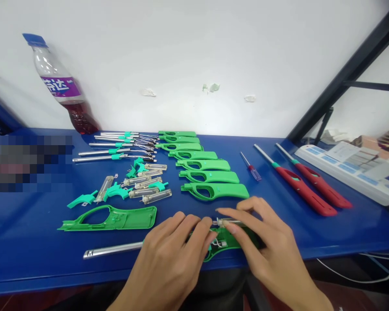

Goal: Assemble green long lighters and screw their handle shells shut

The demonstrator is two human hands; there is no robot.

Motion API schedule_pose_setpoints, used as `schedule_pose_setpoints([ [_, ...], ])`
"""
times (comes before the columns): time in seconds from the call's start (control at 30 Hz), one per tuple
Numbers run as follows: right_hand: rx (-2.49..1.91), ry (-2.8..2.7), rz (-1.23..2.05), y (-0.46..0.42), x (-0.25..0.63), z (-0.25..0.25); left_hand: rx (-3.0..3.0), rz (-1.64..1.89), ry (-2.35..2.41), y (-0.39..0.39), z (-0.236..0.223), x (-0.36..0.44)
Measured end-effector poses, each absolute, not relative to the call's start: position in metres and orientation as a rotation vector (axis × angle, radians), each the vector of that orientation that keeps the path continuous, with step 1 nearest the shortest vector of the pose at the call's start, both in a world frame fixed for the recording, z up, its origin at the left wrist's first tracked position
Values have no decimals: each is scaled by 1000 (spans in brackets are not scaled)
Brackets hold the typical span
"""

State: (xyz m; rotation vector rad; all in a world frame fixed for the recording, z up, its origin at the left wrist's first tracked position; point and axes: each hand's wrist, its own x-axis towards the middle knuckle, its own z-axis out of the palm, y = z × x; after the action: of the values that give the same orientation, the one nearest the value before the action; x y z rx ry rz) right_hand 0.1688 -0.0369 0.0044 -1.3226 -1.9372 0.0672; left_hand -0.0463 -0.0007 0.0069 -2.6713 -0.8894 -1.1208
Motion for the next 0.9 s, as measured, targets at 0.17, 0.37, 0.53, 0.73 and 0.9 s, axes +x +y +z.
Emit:
schedule_pose_setpoints([
  [0.17,-1310,-1884,110,-35,170,5,-2653,-1116,-987,-7,2,-51],
  [0.37,-1332,-1866,164,-35,168,8,-2734,-1099,-984,-13,-4,-58],
  [0.53,-1329,-1857,197,-37,169,7,-2777,-1135,-1001,-13,-1,-57],
  [0.73,-1329,-1848,202,-38,169,7,-2777,-1128,-1026,-13,-3,-56],
  [0.9,-1325,-1842,202,-39,170,7,-2779,-1138,-1025,-14,-3,-56],
])
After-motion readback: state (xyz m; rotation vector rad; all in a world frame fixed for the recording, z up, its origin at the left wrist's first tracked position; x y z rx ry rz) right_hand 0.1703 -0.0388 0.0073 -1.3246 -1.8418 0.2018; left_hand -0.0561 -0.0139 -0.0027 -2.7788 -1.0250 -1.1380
